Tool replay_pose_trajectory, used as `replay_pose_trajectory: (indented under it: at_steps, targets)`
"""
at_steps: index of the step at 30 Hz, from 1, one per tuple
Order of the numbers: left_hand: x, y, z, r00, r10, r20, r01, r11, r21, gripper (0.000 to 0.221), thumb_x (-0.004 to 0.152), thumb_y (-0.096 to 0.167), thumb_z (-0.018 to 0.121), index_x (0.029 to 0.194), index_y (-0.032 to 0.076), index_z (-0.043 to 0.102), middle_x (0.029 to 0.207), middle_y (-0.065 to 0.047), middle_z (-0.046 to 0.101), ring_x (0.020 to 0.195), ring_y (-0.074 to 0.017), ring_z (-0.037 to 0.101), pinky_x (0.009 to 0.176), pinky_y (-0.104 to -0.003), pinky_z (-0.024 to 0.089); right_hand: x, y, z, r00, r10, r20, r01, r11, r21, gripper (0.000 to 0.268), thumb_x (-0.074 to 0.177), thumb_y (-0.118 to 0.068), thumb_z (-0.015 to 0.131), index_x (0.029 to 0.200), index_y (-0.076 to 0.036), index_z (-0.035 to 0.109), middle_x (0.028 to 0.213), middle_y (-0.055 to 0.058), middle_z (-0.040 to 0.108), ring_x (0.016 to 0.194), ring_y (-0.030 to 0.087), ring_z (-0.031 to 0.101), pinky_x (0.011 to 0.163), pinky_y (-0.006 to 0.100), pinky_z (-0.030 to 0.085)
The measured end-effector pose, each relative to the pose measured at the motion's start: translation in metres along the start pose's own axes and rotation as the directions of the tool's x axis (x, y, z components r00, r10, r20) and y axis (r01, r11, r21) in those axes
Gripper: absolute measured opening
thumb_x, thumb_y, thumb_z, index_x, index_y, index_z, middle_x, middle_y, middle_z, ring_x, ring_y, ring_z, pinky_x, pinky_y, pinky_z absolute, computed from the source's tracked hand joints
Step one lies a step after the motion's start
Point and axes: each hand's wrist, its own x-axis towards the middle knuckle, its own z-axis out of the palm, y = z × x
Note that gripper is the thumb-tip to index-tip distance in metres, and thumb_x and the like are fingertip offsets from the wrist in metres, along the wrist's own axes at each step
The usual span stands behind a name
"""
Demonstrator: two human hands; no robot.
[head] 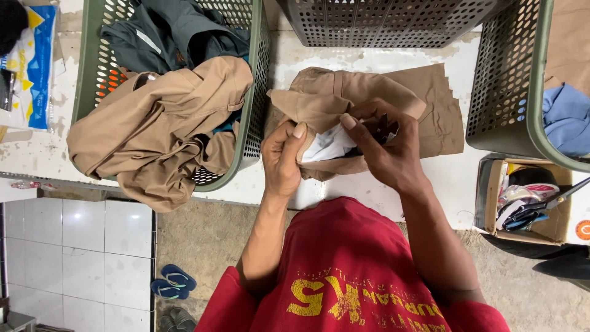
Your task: Inspecting and trimming loose threads from garments using scissors in a quality control area.
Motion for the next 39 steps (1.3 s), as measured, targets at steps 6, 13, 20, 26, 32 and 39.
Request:
replay_pose_trajectory:
  at_steps: [6, 13, 20, 26, 32, 39]
  targets:
    - [0.022, 0.019, 0.006, 0.996, 0.090, -0.023, -0.089, 0.995, 0.041, 0.039, 0.104, 0.021, 0.061, 0.067, 0.012, 0.053, 0.058, -0.001, 0.043, 0.069, -0.0069, 0.041, 0.066, -0.028, 0.041, 0.002, 0.011, -0.017, 1.000, 0.009, 0.026, -0.009, 1.000, 0.026, 0.018, 0.093, -0.003, 0.072, 0.109, 0.004, 0.070, 0.067, 0.005, 0.051, 0.051, 0.004, 0.041, 0.052, 0.021, 0.040]
    - [0.025, 0.008, 0.025, 0.992, 0.027, -0.125, -0.028, 1.000, -0.005, 0.010, 0.104, 0.017, 0.063, 0.105, 0.007, 0.065, 0.089, 0.002, 0.064, 0.084, -0.0022, 0.062, 0.075, -0.022, 0.061, -0.018, 0.032, -0.018, 0.967, -0.206, 0.154, 0.256, 0.820, -0.511, 0.032, 0.075, -0.005, 0.080, 0.107, -0.004, 0.076, 0.091, 0.018, 0.072, 0.066, 0.048, 0.067, 0.059, 0.051, 0.052]
    - [0.010, 0.012, 0.038, 0.971, 0.116, -0.208, -0.066, 0.971, 0.230, 0.025, 0.104, 0.021, 0.067, 0.121, 0.004, 0.063, 0.119, -0.009, 0.062, 0.116, -0.0140, 0.055, 0.104, -0.042, 0.049, -0.019, 0.074, -0.021, 0.711, -0.697, 0.097, 0.523, 0.431, -0.735, 0.008, 0.102, -0.007, 0.067, 0.096, -0.010, 0.071, 0.093, 0.005, 0.063, 0.039, 0.014, 0.042, 0.049, 0.029, 0.050]
    - [-0.025, 0.020, 0.053, 0.932, 0.029, -0.360, 0.059, 0.971, 0.230, 0.054, 0.087, 0.017, 0.083, 0.133, 0.009, 0.055, 0.121, -0.011, 0.054, 0.117, -0.0217, 0.055, 0.108, -0.045, 0.044, -0.019, 0.102, -0.013, 0.408, -0.913, 0.015, 0.666, 0.286, -0.689, 0.010, 0.088, 0.001, 0.075, 0.081, -0.006, 0.071, 0.085, 0.015, 0.066, 0.042, 0.018, 0.042, 0.041, 0.034, 0.042]
    - [-0.044, -0.009, 0.039, 0.943, 0.044, -0.331, -0.047, 0.999, -0.001, 0.075, 0.091, 0.000, 0.074, 0.151, 0.004, 0.028, 0.134, -0.021, 0.059, 0.120, -0.0317, 0.064, 0.100, -0.043, 0.056, -0.015, 0.093, -0.010, 0.326, -0.944, -0.054, 0.695, 0.278, -0.664, 0.016, 0.077, 0.012, 0.065, 0.076, -0.002, 0.072, 0.075, 0.015, 0.063, 0.038, 0.015, 0.038, 0.037, 0.032, 0.038]
    - [-0.040, 0.001, 0.051, 0.996, -0.028, -0.087, 0.008, 0.977, -0.214, 0.102, 0.091, -0.010, 0.067, 0.162, 0.020, 0.001, 0.109, -0.023, 0.070, 0.102, -0.0286, 0.073, 0.085, -0.044, 0.064, -0.011, 0.088, -0.018, 0.277, -0.960, -0.040, 0.767, 0.246, -0.592, 0.014, 0.083, 0.010, 0.064, 0.073, 0.001, 0.064, 0.067, 0.016, 0.059, 0.038, 0.019, 0.037, 0.036, 0.033, 0.036]
